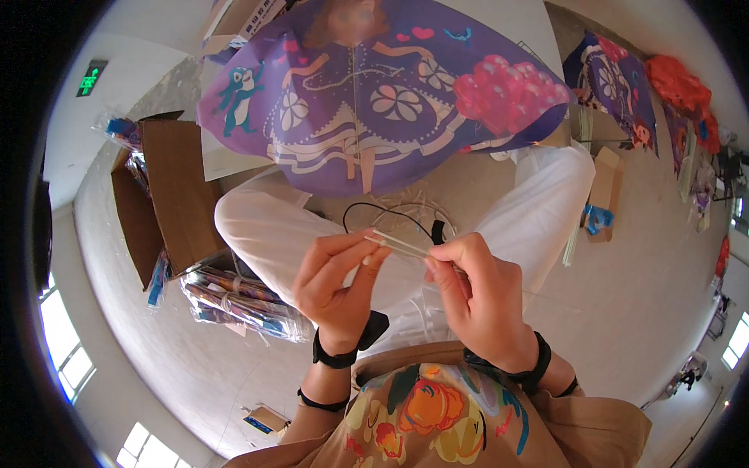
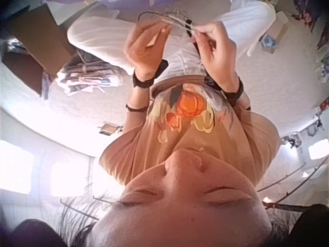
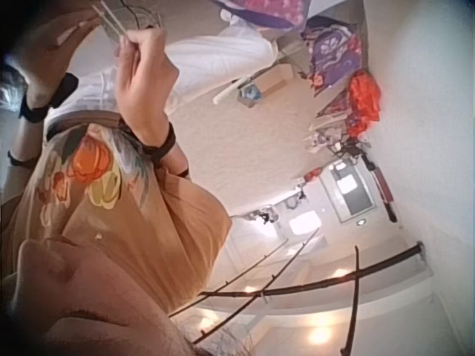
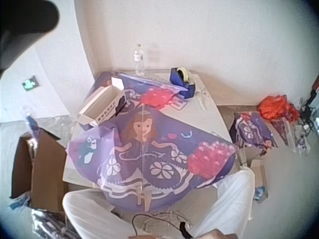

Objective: Assembling a toy kite by attaching plastic rods and securing the structure with adhesive tape.

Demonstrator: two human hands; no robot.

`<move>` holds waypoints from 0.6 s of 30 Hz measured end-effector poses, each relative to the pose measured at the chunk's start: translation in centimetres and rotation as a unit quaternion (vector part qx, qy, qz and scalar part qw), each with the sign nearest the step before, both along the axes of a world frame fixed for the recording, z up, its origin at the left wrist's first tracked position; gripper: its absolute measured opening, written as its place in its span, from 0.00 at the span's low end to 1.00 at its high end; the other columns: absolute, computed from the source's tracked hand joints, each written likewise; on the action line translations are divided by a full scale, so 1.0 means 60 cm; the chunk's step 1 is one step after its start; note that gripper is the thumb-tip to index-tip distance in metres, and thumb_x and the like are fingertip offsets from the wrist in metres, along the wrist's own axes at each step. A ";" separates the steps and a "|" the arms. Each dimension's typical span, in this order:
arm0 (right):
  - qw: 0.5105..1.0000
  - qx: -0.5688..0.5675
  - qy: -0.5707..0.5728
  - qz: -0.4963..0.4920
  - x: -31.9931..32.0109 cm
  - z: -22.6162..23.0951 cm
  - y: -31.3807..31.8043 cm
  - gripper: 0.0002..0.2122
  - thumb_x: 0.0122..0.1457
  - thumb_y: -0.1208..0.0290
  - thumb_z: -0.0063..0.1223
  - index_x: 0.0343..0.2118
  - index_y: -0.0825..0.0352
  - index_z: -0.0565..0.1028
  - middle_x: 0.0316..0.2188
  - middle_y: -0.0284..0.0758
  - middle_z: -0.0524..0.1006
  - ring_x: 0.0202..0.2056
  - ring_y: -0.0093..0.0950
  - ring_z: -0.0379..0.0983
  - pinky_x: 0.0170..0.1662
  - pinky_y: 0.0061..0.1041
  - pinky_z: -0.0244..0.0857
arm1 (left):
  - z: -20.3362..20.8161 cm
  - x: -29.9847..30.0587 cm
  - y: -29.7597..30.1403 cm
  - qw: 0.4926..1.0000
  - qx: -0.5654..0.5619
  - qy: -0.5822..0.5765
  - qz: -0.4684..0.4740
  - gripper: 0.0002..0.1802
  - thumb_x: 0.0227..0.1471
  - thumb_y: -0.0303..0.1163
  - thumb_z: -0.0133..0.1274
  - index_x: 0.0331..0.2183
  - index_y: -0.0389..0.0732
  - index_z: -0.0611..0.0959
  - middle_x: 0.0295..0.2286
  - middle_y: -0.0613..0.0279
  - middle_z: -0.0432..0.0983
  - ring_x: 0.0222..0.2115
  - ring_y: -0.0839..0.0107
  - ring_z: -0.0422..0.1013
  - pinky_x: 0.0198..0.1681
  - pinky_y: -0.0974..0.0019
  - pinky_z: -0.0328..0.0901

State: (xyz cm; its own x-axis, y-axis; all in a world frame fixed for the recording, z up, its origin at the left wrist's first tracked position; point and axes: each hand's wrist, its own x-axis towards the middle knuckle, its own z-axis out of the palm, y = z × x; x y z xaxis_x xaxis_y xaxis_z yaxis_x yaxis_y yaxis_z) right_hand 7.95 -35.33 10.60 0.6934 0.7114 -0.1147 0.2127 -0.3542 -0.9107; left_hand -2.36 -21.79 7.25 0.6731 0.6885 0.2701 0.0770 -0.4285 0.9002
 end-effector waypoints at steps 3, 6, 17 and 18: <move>1.000 0.001 -0.029 0.001 -0.002 -0.003 0.005 0.05 0.59 0.78 0.51 0.35 0.69 0.67 0.20 0.38 0.76 0.22 0.22 0.75 0.23 0.17 0.64 | 0.006 0.007 -0.012 0.999 -0.018 0.001 -0.036 0.11 0.39 0.16 0.62 0.30 0.33 0.83 0.30 0.57 0.77 0.29 0.65 0.75 0.31 0.70 0.69; 0.999 0.022 -0.036 0.001 -0.001 -0.010 0.012 0.05 0.60 0.78 0.51 0.35 0.69 0.67 0.20 0.38 0.76 0.21 0.21 0.75 0.23 0.17 0.64 | 0.004 0.009 -0.025 0.993 -0.083 0.027 -0.075 0.08 0.41 0.18 0.62 0.29 0.34 0.84 0.28 0.59 0.77 0.29 0.70 0.73 0.31 0.71 0.67; 0.963 -0.025 0.258 0.077 0.031 0.021 -0.006 0.04 0.61 0.78 0.48 0.32 0.70 0.66 0.23 0.33 0.76 0.27 0.17 0.74 0.29 0.16 0.64 | -0.005 -0.001 0.024 0.930 -0.364 -0.003 -0.058 0.08 0.51 0.19 0.55 0.36 0.31 0.82 0.34 0.56 0.77 0.35 0.71 0.73 0.38 0.71 0.68; 0.961 -0.029 0.263 0.079 0.031 0.022 -0.002 0.04 0.61 0.78 0.48 0.32 0.70 0.66 0.23 0.33 0.76 0.27 0.17 0.74 0.28 0.16 0.63 | -0.007 -0.001 0.024 0.934 -0.349 0.004 -0.075 0.08 0.51 0.20 0.55 0.36 0.31 0.82 0.34 0.56 0.77 0.35 0.71 0.73 0.38 0.72 0.68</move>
